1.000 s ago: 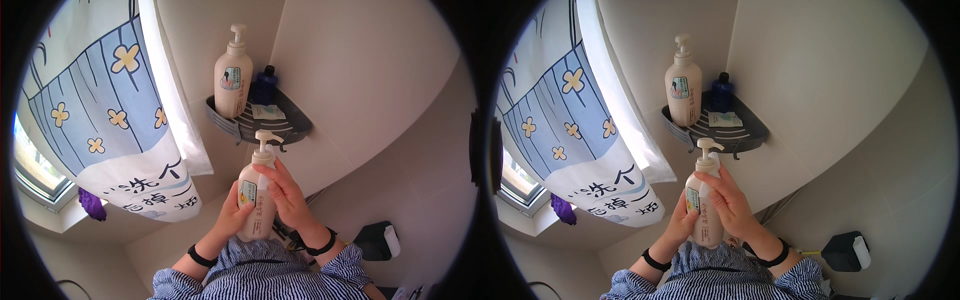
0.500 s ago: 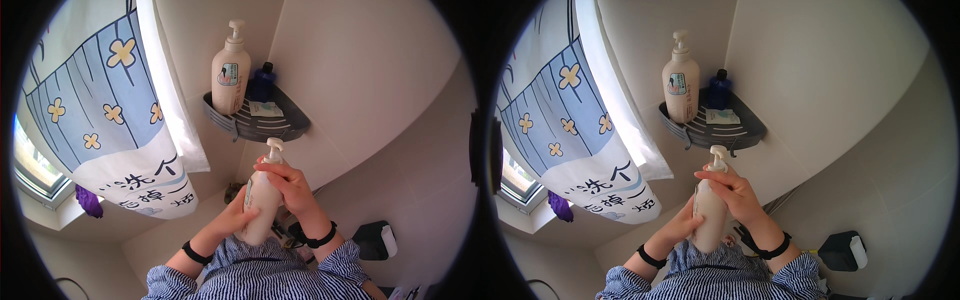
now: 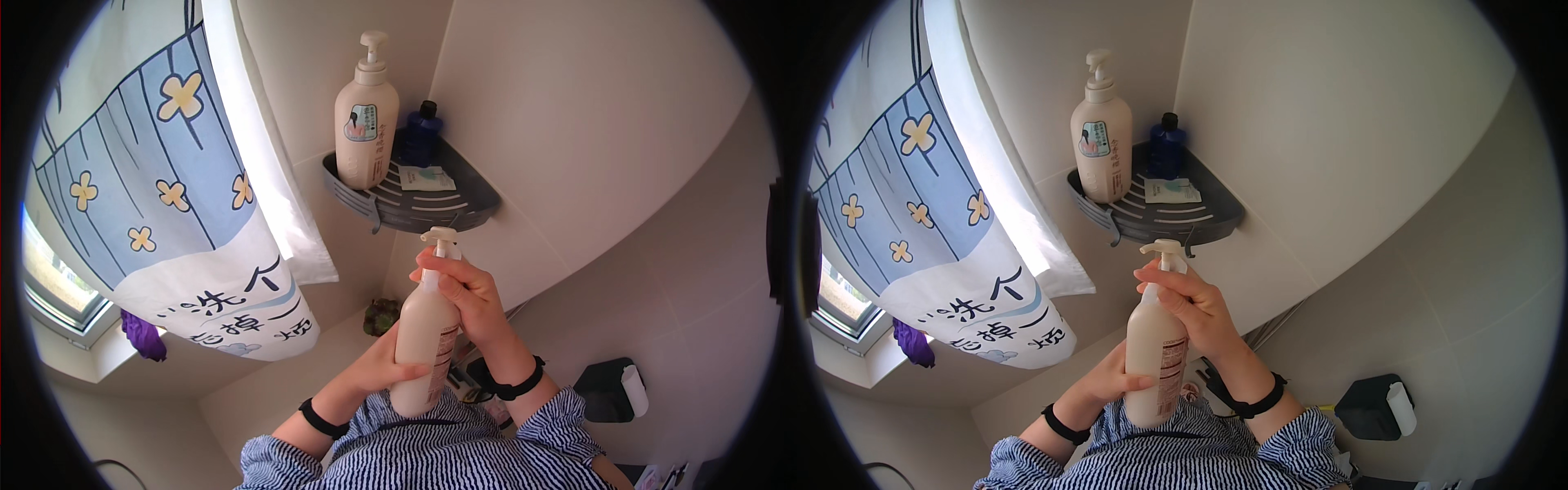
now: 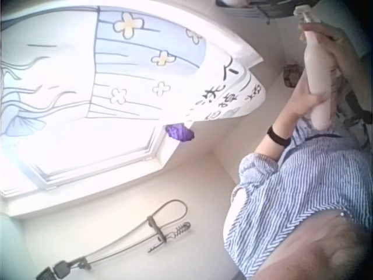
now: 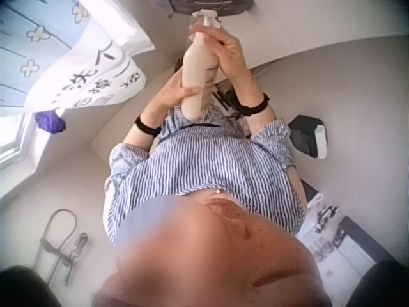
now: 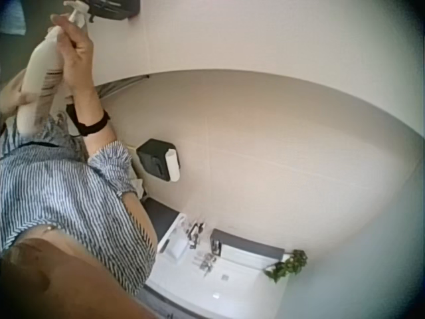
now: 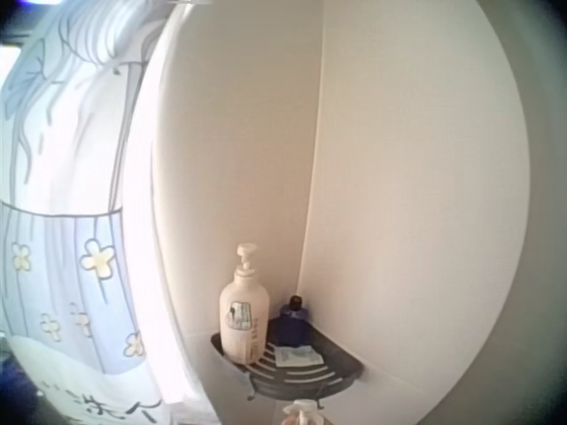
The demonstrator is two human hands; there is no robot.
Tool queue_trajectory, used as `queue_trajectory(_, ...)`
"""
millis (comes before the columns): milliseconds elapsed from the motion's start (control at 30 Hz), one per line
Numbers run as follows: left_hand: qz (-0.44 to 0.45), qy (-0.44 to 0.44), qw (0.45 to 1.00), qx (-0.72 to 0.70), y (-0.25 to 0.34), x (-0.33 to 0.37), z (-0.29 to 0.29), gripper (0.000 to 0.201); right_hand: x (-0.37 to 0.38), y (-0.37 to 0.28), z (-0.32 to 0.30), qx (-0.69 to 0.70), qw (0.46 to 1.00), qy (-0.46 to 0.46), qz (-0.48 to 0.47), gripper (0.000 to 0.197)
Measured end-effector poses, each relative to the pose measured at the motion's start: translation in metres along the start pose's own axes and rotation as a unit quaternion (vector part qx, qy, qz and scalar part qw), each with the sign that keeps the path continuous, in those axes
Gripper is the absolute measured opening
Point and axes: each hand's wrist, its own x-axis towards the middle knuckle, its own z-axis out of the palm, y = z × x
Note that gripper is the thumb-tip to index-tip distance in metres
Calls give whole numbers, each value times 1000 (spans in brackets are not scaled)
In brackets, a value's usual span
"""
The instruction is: Cleaning bathroom soap bottles and a corner shelf using wipes.
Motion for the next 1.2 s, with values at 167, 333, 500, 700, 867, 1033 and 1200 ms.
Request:
queue_trajectory(167,-28,-94,980,-170,-5,-2,0,102,0,10,-5,224,973,-54,-3,35)
queue_trajectory(333,-35,-109,979,-166,-5,0,0,101,-1,8,-7,191,981,-43,-6,36)
queue_trajectory(500,15,44,998,32,1,5,1,103,-4,-9,-11,67,996,56,-30,34)
queue_trajectory(700,93,179,927,316,4,3,11,106,-11,-19,10,-129,982,89,-104,23)
queue_trajectory(867,60,98,986,118,-4,-3,4,104,-3,-25,0,-100,991,-23,-80,24)
queue_trajectory(1033,-5,-64,998,-4,-6,-4,2,104,-8,-11,-6,173,981,-85,-13,28)
queue_trajectory(1200,-17,-61,998,-5,-7,2,9,107,-5,-16,-6,106,993,-38,-42,28)
